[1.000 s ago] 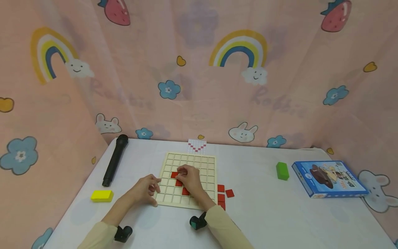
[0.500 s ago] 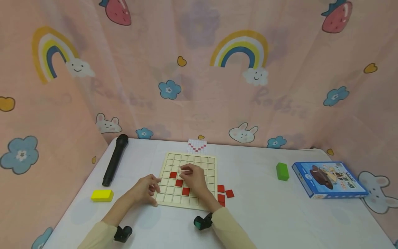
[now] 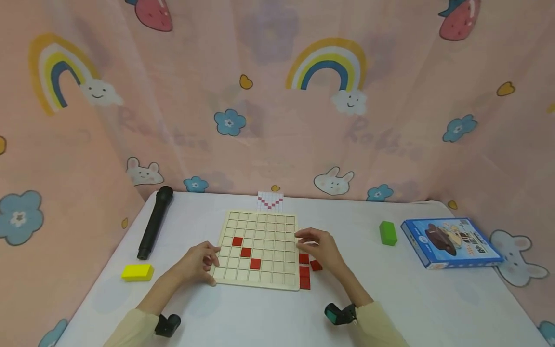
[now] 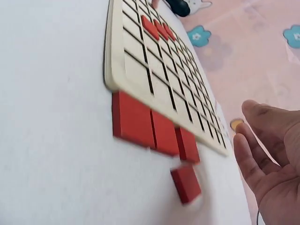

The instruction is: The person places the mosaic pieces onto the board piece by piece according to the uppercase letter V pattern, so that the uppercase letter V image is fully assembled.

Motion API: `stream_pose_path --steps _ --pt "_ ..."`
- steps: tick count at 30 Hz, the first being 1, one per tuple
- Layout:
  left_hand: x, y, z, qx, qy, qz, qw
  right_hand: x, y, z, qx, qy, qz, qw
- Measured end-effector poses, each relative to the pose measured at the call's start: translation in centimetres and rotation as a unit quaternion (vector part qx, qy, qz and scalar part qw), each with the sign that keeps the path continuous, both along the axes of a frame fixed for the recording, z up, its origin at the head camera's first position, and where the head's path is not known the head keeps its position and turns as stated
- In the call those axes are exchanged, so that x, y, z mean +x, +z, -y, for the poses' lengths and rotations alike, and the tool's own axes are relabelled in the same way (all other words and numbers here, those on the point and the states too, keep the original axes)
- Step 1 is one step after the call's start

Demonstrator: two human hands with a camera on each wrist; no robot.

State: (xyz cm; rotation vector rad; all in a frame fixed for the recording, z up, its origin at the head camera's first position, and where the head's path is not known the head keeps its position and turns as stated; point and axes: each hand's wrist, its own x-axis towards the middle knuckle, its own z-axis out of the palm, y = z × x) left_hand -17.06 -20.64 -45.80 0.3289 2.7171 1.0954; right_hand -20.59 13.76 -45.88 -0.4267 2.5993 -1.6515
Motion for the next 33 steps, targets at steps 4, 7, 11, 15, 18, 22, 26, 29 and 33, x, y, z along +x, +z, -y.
stream_pose_path --steps 4,7,11,15,18,22,26,29,33 --pt "0.0 -0.1 0.1 -0.003 -0.001 -0.003 1.0 0.8 -0.7 -4.0 0.034 0.006 0.031 0.999" --pt "-0.1 -0.1 0.3 0.0 -0.003 -0.004 1.0 1.3 -1.3 -6.1 0.056 0.031 0.05 0.997" --pt "0.0 -0.1 0.6 0.01 -0.008 -0.006 0.9999 1.7 -2.0 -7.0 0.066 0.07 0.053 0.994" --pt "0.0 -0.2 0.6 0.015 -0.028 -0.012 0.9994 2.0 -2.5 -6.7 0.074 0.052 0.037 0.995" --pt "0.0 -0.3 0.4 0.018 -0.04 -0.016 0.9989 2.2 -2.8 -6.6 0.088 0.025 0.034 0.995" --pt "0.1 -0.2 0.3 0.023 -0.027 -0.012 0.9993 2.1 -2.8 -6.5 0.097 0.034 0.034 0.994" --pt "0.2 0.0 0.2 0.025 -0.016 -0.004 0.9995 1.9 -2.6 -6.6 0.102 0.074 0.035 0.991" --pt "0.2 0.0 0.2 0.022 -0.02 -0.006 0.9995 1.7 -2.5 -6.7 0.108 0.082 0.031 0.99" --pt "0.2 -0.2 0.3 0.014 -0.019 -0.009 0.9997 1.8 -2.5 -6.7 0.09 0.037 0.039 0.994"
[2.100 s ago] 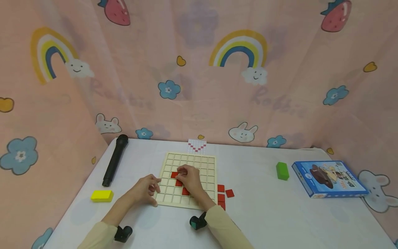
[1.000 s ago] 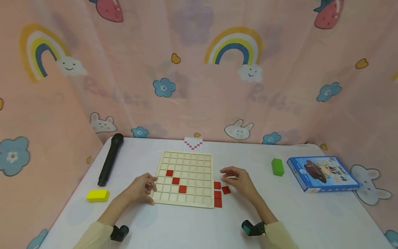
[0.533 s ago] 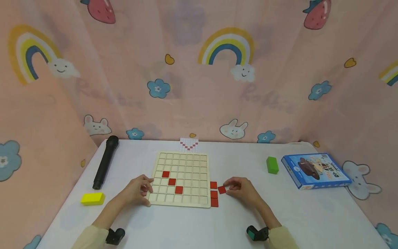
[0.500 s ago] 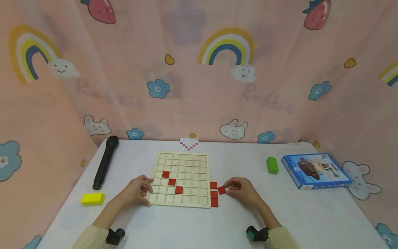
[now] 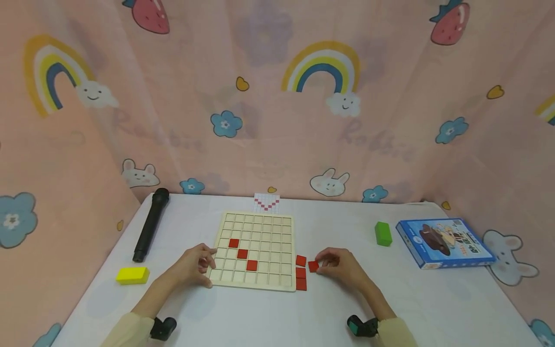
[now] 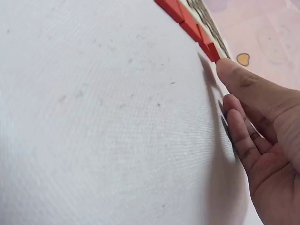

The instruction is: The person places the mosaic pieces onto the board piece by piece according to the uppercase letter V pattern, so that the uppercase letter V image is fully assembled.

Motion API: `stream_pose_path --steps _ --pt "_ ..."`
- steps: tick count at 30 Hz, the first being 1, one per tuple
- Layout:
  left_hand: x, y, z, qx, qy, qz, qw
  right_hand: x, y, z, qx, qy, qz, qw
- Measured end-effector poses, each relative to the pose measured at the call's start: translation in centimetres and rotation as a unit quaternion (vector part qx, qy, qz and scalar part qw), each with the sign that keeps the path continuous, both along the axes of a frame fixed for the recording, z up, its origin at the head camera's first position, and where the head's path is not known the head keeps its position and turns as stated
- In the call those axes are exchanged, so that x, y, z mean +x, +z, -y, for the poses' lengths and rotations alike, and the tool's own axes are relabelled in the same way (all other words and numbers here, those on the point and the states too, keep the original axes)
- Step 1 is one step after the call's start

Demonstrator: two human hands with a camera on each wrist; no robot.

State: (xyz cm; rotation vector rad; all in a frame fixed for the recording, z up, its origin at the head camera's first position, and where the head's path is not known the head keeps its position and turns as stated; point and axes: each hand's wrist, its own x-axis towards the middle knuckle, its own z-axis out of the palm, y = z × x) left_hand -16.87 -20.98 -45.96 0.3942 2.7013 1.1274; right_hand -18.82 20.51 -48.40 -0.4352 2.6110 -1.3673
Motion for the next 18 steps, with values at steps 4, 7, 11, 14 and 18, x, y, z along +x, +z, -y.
stream_pose_path --steps 4,7,11,14,18 --pt "-0.1 -0.1 -0.1 0.0 0.009 0.004 0.9999 0.0 0.0 0.4 -0.041 -0.073 0.005 0.996" --pt "-0.1 -0.1 0.0 0.001 0.01 0.004 0.9999 -0.1 0.3 1.5 -0.065 -0.112 0.0 0.992" --pt "-0.1 -0.2 0.0 -0.004 0.006 0.002 1.0 -0.8 0.7 3.5 -0.066 -0.143 -0.018 0.987" --pt "-0.2 -0.3 0.0 -0.003 0.006 0.002 1.0 -1.4 1.0 5.2 -0.066 -0.15 -0.031 0.986" --pt "-0.3 -0.4 0.1 0.001 0.006 0.004 1.0 -2.0 1.4 7.6 -0.083 -0.144 -0.038 0.985"
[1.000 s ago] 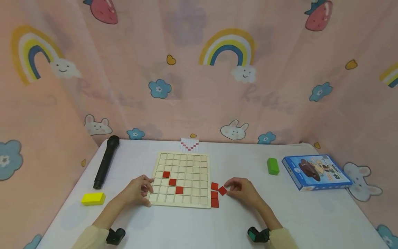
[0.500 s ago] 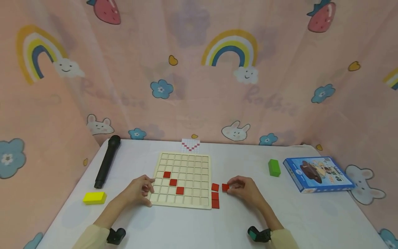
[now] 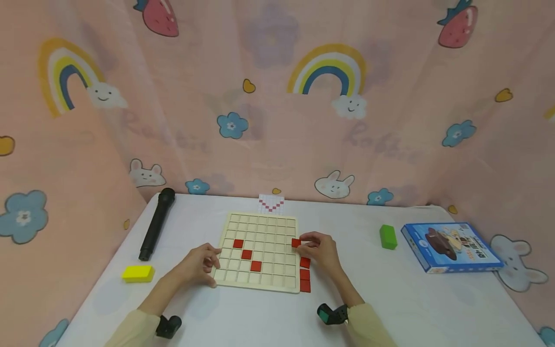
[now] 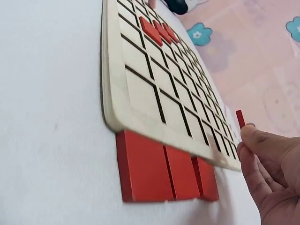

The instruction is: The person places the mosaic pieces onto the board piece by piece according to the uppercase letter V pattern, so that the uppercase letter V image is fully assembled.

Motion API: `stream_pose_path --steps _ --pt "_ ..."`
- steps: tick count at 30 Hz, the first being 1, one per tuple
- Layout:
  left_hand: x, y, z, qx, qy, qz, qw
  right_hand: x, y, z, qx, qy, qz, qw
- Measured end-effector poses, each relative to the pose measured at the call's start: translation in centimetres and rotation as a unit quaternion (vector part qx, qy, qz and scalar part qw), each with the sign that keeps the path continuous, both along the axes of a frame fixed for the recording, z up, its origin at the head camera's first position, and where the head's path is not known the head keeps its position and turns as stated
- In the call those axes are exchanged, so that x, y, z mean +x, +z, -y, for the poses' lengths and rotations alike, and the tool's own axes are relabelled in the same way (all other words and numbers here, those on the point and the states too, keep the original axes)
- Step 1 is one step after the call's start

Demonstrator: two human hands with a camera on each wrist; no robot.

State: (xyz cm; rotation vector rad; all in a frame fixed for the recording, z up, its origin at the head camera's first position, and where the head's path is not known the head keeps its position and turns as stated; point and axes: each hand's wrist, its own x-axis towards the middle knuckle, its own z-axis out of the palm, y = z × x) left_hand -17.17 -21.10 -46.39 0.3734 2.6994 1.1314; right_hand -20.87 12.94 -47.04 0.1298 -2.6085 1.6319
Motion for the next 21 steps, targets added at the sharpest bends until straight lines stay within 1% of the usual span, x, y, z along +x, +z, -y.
stream_pose_path --steps 4,8,11,13,17,21 --pt "-0.1 -0.1 -0.1 -0.005 0.006 0.004 1.0 -0.6 0.2 2.2 -0.006 0.017 -0.017 1.0" --pt "-0.2 0.0 0.0 -0.01 0.008 0.001 0.9999 -1.2 0.1 4.6 -0.008 0.037 -0.038 0.999" --pt "-0.2 0.0 0.2 -0.006 0.005 -0.003 1.0 -1.7 0.0 6.6 -0.01 0.051 -0.052 0.997" --pt "-0.1 0.1 0.2 0.002 0.003 -0.003 1.0 -2.1 -0.1 8.0 -0.017 0.062 -0.053 0.997" --pt "-0.1 0.1 0.2 0.007 0.002 0.0 1.0 -2.7 -0.4 10.4 -0.021 0.101 -0.056 0.993" --pt "-0.1 0.0 0.1 0.007 0.0 0.001 1.0 -3.4 -0.7 12.4 -0.01 0.13 -0.066 0.989"
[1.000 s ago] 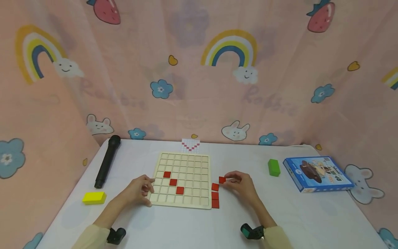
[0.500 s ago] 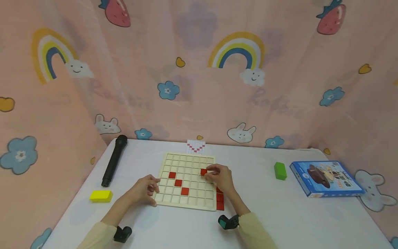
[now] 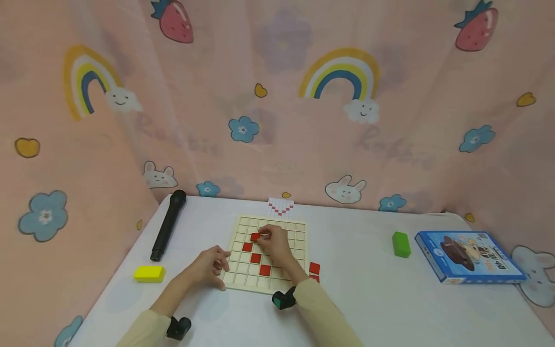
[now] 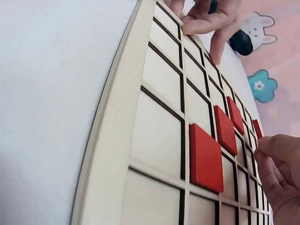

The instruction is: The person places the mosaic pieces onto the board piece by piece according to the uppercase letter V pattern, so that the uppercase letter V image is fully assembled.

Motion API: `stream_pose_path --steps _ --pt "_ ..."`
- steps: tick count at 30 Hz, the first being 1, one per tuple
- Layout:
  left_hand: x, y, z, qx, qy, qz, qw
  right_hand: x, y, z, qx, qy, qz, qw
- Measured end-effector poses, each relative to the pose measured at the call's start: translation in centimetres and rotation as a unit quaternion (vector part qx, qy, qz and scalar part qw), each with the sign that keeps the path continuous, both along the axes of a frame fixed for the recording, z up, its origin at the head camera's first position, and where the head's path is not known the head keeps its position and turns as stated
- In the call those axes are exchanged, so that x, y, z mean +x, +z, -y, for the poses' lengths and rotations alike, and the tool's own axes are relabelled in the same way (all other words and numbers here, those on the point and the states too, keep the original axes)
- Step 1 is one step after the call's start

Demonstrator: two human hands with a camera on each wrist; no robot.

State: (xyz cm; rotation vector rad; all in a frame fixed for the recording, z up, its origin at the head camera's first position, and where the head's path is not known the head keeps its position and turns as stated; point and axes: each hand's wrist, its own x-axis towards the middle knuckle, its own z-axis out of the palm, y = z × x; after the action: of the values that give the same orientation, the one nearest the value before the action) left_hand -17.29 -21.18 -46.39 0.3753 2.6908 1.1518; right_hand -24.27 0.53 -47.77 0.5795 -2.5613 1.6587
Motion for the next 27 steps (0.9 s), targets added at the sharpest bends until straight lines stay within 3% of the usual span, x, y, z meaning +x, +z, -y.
stream_pose_path --steps 7,16,22,27 --pt "-0.1 -0.6 -0.7 0.001 -0.007 0.004 1.0 -0.3 -0.3 1.8 0.007 0.007 0.024 1.0" --pt "0.0 -0.5 -1.0 -0.015 -0.002 0.005 0.9999 -0.3 0.0 2.3 -0.015 0.019 0.049 0.999" --pt "0.0 -0.2 -0.8 -0.017 0.003 0.003 0.9998 -0.6 0.1 0.9 -0.02 0.03 0.045 0.998" --pt "0.2 0.0 -0.3 -0.022 0.021 0.004 0.9995 -0.3 0.3 -1.9 -0.019 0.038 0.036 0.998"
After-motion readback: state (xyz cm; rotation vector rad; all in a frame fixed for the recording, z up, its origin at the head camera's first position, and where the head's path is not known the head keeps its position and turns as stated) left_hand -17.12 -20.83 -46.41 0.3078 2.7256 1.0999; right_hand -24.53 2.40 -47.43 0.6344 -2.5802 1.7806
